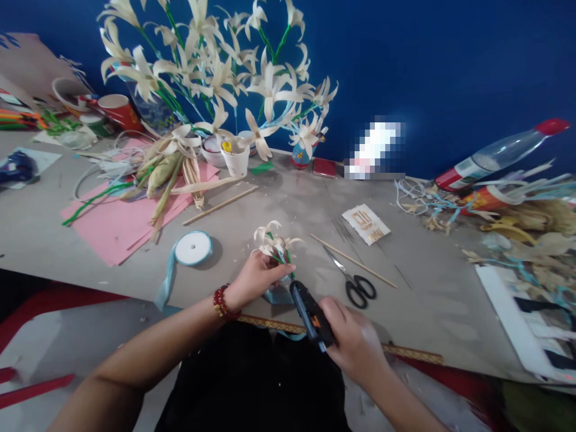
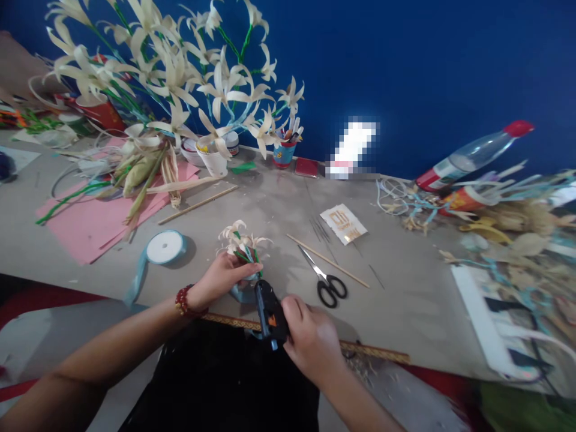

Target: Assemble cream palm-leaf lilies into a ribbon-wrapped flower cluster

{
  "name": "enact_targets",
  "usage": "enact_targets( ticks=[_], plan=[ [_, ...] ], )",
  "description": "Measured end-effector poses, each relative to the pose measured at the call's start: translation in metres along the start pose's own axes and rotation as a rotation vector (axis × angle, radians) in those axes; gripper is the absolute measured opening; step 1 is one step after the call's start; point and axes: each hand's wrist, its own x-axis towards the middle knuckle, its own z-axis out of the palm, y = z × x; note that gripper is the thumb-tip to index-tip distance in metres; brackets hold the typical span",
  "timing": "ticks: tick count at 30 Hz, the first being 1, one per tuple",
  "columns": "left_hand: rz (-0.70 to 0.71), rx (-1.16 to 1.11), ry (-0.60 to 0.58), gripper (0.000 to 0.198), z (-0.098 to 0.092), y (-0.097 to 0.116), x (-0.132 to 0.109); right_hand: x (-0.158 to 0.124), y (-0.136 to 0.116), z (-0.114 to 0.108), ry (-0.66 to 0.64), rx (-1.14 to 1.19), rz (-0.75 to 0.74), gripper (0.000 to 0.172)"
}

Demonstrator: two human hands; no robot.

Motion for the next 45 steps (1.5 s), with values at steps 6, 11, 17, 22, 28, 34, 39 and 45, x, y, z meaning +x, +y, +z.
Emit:
enact_targets(
  ticks=[6, 11, 17, 22, 28, 34, 39, 45],
  plan=[
    [-0.009, 0.036, 0.008, 0.029, -0.001, 0.002, -0.001, -0.001, -0.001, 0.001, 0.025, 0.012, 0.002, 0.024],
    [0.002, 0.055, 0.008, 0.031, -0.002, -0.001, 0.000, 0.000, -0.002, -0.001, 0.020, -0.007, -0.006, 0.023],
    [0.000, 0.026, -0.010, 0.030, -0.002, -0.003, 0.000, 0.000, -0.001, -0.001, 0.015, -0.005, -0.012, 0.018],
    [0.007, 0.030, -0.003, 0.031, -0.002, -0.003, 0.000, -0.001, -0.001, -0.002, 0.012, -0.023, -0.003, 0.021],
    [0.005, 0.041, -0.010, 0.033, -0.003, -0.003, 0.000, -0.002, 0.000, 0.001, 0.034, -0.009, 0.008, 0.022],
    [-0.001, 0.037, -0.006, 0.033, -0.002, -0.004, 0.000, -0.006, 0.002, 0.007, 0.064, 0.025, 0.046, 0.021],
    [0.010, 0.059, -0.002, 0.031, -0.002, 0.003, -0.001, -0.009, 0.007, -0.002, 0.092, 0.042, 0.089, 0.018],
    [-0.010, 0.118, 0.014, 0.032, -0.003, 0.006, -0.001, -0.014, 0.060, -0.012, 0.312, -0.151, 0.308, 0.020]
  ],
)
